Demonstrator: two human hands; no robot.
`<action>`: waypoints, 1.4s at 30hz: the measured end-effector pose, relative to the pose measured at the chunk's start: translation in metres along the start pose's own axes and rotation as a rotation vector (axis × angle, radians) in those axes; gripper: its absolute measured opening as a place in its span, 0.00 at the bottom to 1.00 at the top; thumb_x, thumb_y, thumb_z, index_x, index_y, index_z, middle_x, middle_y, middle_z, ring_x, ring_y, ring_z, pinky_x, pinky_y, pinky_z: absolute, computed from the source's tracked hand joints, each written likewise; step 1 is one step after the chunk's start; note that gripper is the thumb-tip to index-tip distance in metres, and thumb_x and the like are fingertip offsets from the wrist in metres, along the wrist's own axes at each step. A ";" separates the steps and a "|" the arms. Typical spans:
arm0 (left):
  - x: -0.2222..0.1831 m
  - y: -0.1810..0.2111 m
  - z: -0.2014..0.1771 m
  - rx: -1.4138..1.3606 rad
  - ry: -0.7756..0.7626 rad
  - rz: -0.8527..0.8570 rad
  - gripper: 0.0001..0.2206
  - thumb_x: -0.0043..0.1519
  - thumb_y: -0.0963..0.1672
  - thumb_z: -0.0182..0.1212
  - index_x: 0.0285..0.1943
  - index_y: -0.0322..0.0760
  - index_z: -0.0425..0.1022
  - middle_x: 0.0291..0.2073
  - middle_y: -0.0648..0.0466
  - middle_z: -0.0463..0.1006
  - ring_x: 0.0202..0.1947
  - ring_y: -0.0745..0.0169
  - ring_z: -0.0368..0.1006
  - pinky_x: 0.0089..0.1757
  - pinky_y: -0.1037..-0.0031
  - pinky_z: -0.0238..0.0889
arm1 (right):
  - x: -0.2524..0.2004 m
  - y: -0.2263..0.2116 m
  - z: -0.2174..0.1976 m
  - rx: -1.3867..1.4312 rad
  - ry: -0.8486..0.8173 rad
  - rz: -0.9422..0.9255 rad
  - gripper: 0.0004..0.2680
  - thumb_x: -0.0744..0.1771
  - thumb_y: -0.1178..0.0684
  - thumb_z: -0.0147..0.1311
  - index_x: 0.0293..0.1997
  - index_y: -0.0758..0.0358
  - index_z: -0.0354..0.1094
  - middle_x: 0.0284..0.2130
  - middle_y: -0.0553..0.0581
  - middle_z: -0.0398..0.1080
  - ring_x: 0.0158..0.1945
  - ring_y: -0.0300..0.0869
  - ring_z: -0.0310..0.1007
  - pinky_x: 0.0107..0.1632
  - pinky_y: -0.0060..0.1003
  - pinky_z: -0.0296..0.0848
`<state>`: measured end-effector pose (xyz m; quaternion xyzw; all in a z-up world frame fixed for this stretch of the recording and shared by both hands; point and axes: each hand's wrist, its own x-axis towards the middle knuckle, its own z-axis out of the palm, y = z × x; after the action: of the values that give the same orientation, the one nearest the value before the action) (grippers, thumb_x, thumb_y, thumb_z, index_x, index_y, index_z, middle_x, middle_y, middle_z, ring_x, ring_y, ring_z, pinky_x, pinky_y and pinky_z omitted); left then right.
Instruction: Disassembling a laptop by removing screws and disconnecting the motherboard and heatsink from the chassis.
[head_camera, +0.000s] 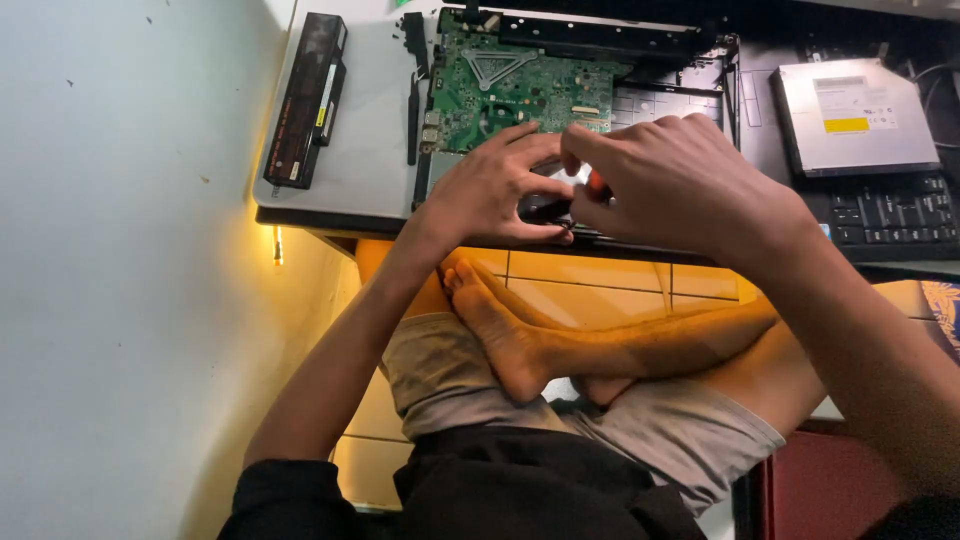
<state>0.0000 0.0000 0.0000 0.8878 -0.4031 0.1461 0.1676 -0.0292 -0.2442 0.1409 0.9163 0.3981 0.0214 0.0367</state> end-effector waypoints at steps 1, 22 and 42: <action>0.001 0.003 -0.003 0.003 0.002 0.001 0.20 0.64 0.61 0.78 0.57 0.57 0.93 0.80 0.51 0.74 0.79 0.47 0.70 0.81 0.52 0.49 | -0.001 0.000 0.000 -0.003 0.003 0.000 0.14 0.74 0.40 0.63 0.57 0.59 0.74 0.32 0.55 0.87 0.15 0.48 0.77 0.20 0.45 0.67; 0.010 -0.001 -0.007 -0.004 -0.062 -0.023 0.24 0.62 0.68 0.72 0.58 0.68 0.93 0.75 0.59 0.78 0.78 0.50 0.70 0.81 0.45 0.49 | 0.003 0.009 0.008 0.149 0.118 -0.137 0.10 0.72 0.46 0.68 0.52 0.59 0.76 0.46 0.53 0.84 0.26 0.46 0.83 0.20 0.41 0.73; 0.001 -0.032 0.006 -0.145 -0.099 -0.019 0.20 0.65 0.66 0.77 0.54 0.65 0.93 0.73 0.55 0.80 0.83 0.54 0.66 0.83 0.54 0.47 | 0.001 -0.003 0.000 0.081 -0.001 0.077 0.20 0.72 0.27 0.56 0.53 0.54 0.76 0.36 0.60 0.85 0.30 0.64 0.86 0.40 0.55 0.79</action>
<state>0.0261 0.0168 -0.0110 0.8831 -0.4121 0.0706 0.2127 -0.0309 -0.2411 0.1402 0.9317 0.3631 0.0063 -0.0009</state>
